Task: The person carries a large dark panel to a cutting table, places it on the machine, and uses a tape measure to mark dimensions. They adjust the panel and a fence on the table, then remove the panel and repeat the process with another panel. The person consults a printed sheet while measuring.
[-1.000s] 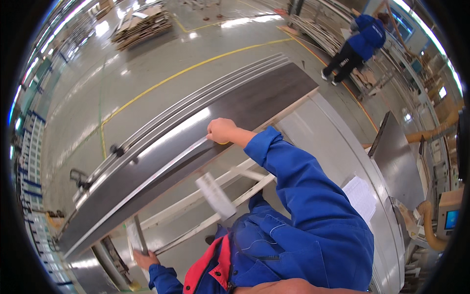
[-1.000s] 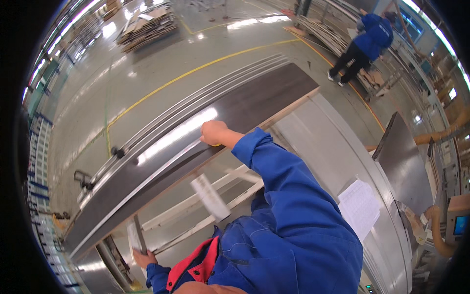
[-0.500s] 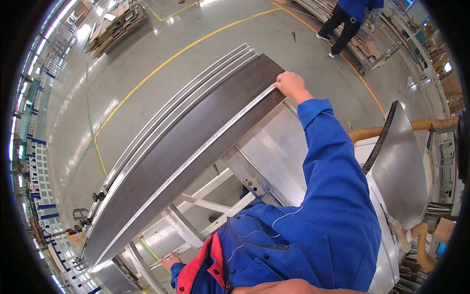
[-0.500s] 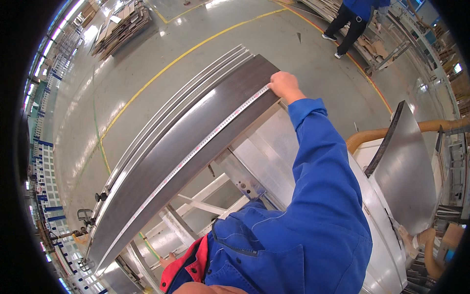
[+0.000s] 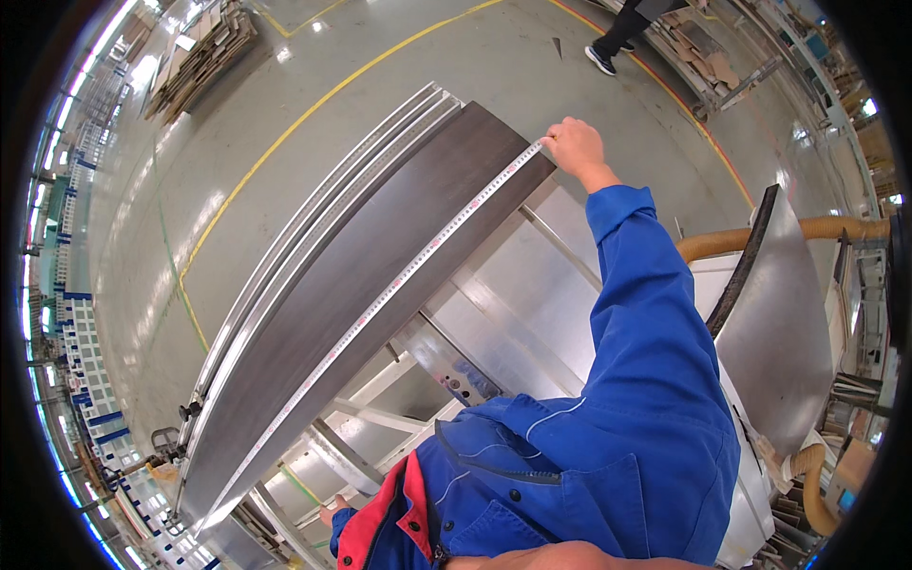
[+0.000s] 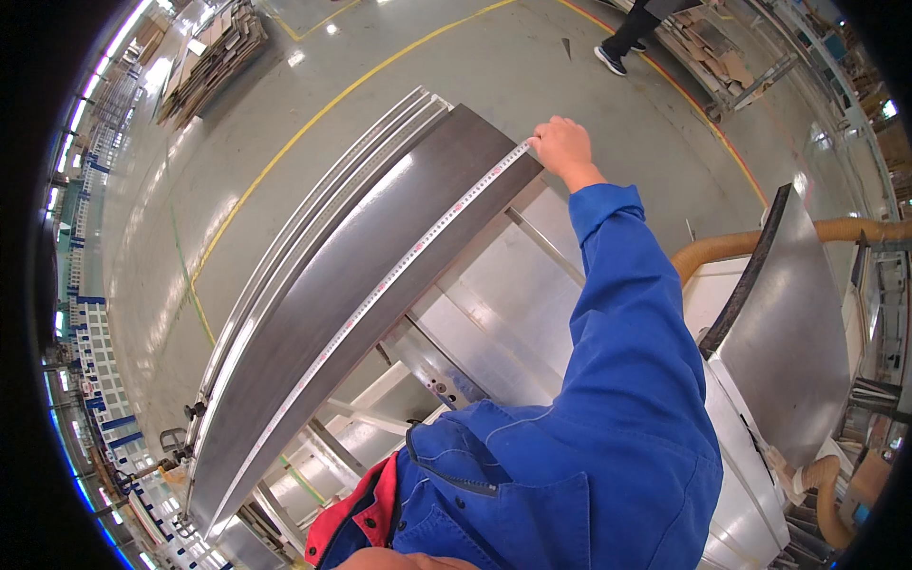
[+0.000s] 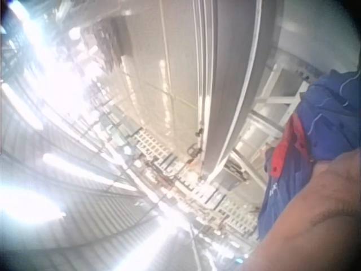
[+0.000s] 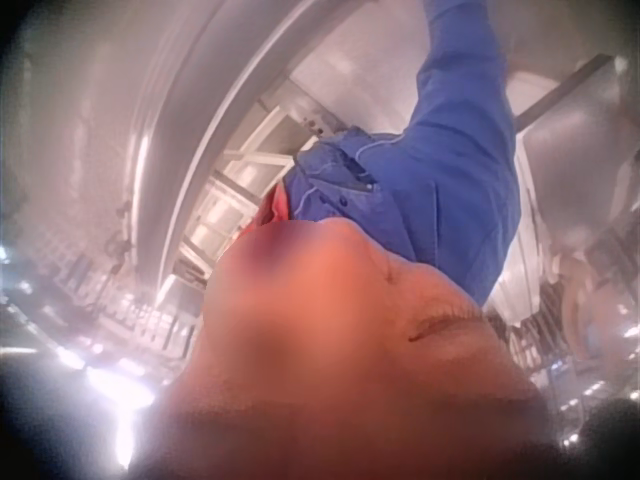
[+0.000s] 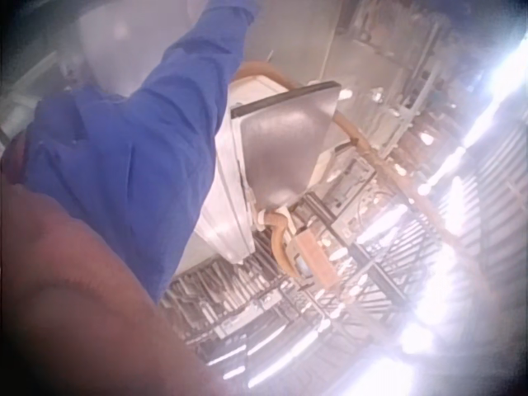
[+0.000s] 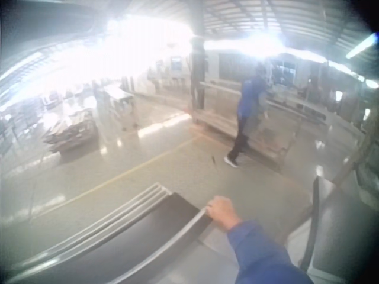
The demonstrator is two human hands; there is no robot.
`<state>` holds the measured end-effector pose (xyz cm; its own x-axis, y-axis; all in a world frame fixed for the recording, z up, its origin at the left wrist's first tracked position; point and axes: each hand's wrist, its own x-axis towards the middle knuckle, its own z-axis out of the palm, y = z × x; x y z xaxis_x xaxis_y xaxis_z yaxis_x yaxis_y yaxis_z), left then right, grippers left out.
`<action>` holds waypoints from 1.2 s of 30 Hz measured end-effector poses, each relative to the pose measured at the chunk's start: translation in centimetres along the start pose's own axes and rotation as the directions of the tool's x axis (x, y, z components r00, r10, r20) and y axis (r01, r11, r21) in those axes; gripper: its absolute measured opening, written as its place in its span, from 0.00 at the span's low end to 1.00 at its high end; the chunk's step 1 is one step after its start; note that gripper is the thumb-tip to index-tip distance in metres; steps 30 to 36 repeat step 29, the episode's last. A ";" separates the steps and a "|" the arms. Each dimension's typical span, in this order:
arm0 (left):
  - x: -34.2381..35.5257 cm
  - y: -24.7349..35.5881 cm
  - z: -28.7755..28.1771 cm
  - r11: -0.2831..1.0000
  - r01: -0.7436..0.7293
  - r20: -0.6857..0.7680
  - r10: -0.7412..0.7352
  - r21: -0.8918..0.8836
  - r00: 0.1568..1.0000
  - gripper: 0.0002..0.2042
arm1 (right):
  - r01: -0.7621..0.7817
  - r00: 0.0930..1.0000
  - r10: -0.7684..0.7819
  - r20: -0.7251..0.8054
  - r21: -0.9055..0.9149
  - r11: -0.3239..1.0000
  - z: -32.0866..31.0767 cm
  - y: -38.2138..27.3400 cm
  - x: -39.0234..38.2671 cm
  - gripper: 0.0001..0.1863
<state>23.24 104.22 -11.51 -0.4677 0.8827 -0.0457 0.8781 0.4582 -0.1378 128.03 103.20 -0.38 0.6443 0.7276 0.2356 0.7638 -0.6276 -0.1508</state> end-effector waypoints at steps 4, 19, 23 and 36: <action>0.0 2.2 -2.2 0.999 -0.021 0.033 0.019 0.051 0.999 0.41 | 0.022 1.000 -0.021 -0.013 0.024 0.999 0.3 0.3 0.3 0.13; 5.4 5.5 -3.7 0.805 0.254 0.187 -0.180 -0.537 0.966 0.44 | 0.065 0.982 -0.034 0.186 -0.163 0.985 -3.5 -4.5 -0.7 0.12; 9.8 5.5 -8.2 -0.271 0.472 0.508 -0.077 -0.839 0.858 0.61 | 0.112 0.535 -0.618 0.576 0.677 0.728 -9.8 -11.9 -7.9 0.12; 23.5 -3.3 -9.0 -0.649 0.330 0.355 0.097 -0.686 0.930 0.58 | -0.137 0.392 -0.678 0.622 0.768 0.626 -13.0 -20.3 -21.7 0.12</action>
